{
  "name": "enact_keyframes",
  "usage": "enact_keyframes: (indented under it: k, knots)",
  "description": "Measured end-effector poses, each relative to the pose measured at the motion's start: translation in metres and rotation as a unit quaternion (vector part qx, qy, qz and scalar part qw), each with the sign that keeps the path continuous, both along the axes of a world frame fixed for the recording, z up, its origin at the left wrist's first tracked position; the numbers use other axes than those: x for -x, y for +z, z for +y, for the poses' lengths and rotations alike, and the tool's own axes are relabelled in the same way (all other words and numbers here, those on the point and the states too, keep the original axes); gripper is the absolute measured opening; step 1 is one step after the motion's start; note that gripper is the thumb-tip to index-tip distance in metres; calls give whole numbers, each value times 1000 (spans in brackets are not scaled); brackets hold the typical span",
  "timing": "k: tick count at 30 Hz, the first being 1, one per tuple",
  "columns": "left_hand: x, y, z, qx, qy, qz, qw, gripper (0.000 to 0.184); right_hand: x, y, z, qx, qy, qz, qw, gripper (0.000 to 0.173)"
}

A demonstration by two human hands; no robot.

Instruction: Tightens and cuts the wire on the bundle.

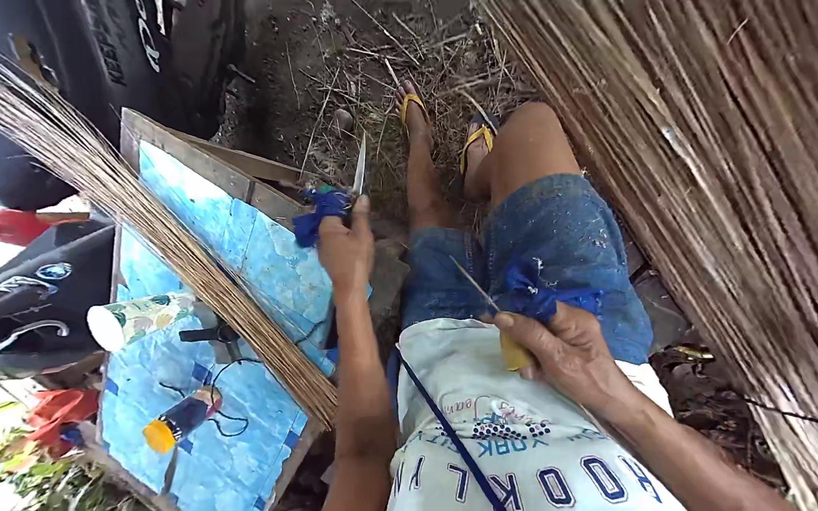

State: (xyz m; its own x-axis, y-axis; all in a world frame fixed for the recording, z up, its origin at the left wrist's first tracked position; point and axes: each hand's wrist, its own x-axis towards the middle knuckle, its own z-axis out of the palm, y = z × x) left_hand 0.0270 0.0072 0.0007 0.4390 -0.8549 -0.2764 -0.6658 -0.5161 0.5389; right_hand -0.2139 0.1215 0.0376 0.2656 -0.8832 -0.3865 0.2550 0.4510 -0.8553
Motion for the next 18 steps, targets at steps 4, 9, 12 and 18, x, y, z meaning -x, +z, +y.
enact_keyframes:
  k: [4,9,12,18]
  knots:
    - [-19,-9,-3,-74,-27,-178,981,57,9,0,-20,-37,7,-30,999,19]
    - [-31,-86,30,114,-82,-302,943,47,-8,0,-69,138,106,141,975,21]
    - [-28,-84,25,120,-25,-276,953,38,-41,15,-108,376,200,359,831,31]
    - [-36,-227,26,308,7,-110,945,28,-174,82,-103,687,306,285,595,14]
